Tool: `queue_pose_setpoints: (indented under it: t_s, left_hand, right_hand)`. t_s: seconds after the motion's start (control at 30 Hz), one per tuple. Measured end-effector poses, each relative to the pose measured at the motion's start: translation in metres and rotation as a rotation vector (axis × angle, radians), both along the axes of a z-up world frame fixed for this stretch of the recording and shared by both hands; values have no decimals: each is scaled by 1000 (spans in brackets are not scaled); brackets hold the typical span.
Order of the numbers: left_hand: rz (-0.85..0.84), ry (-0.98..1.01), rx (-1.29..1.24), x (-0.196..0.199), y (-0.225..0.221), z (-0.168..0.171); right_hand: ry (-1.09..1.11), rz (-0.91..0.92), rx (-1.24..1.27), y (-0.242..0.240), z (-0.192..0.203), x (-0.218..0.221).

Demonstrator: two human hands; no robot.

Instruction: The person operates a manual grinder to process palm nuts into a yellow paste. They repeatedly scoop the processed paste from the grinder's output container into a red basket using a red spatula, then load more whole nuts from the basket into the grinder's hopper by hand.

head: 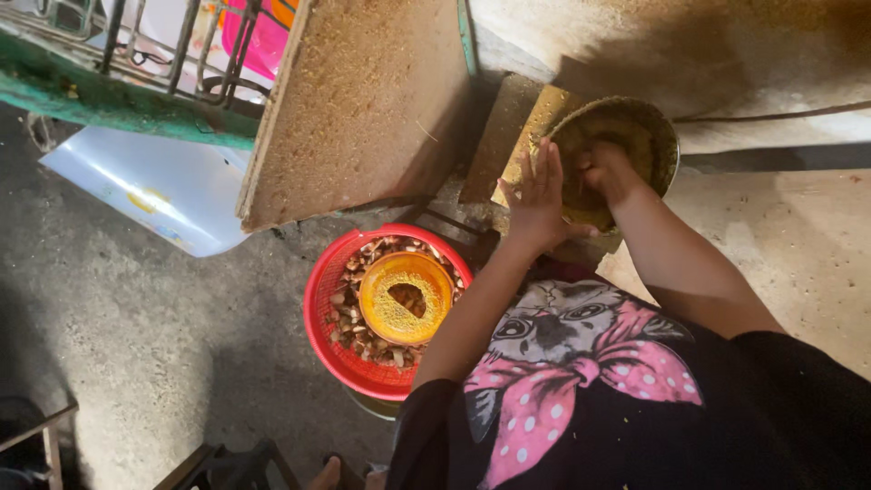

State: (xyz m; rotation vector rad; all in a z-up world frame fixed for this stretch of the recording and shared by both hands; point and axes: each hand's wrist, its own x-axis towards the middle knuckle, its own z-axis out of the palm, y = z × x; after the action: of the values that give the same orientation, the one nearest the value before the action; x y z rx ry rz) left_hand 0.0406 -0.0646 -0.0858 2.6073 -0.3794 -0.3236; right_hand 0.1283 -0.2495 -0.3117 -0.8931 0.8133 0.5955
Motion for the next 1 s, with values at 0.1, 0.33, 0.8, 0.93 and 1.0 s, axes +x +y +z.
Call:
queue_pose_setpoints:
  t_s: [0.1,0.33,0.8,0.93,1.0]
  left_hand:
    - [6,-1,32,-6,1,-8]
    - [7,58,17,-2,2,-3]
    - [219,-53,-254,-52,28,-34]
    - [497,-1,-591,-76,41,-79]
    - [674,108,-1050,-80,44,-91]
  right_hand:
    - [-22,-36,44,-2,-2,-13]
    - [-52,-36,194,-30,11,-13]
    - [-15,406,-158,-39,206,-64]
    - [-160,646,-212,-35,246,-70]
    - [-174,815,-262,-20,268,-70]
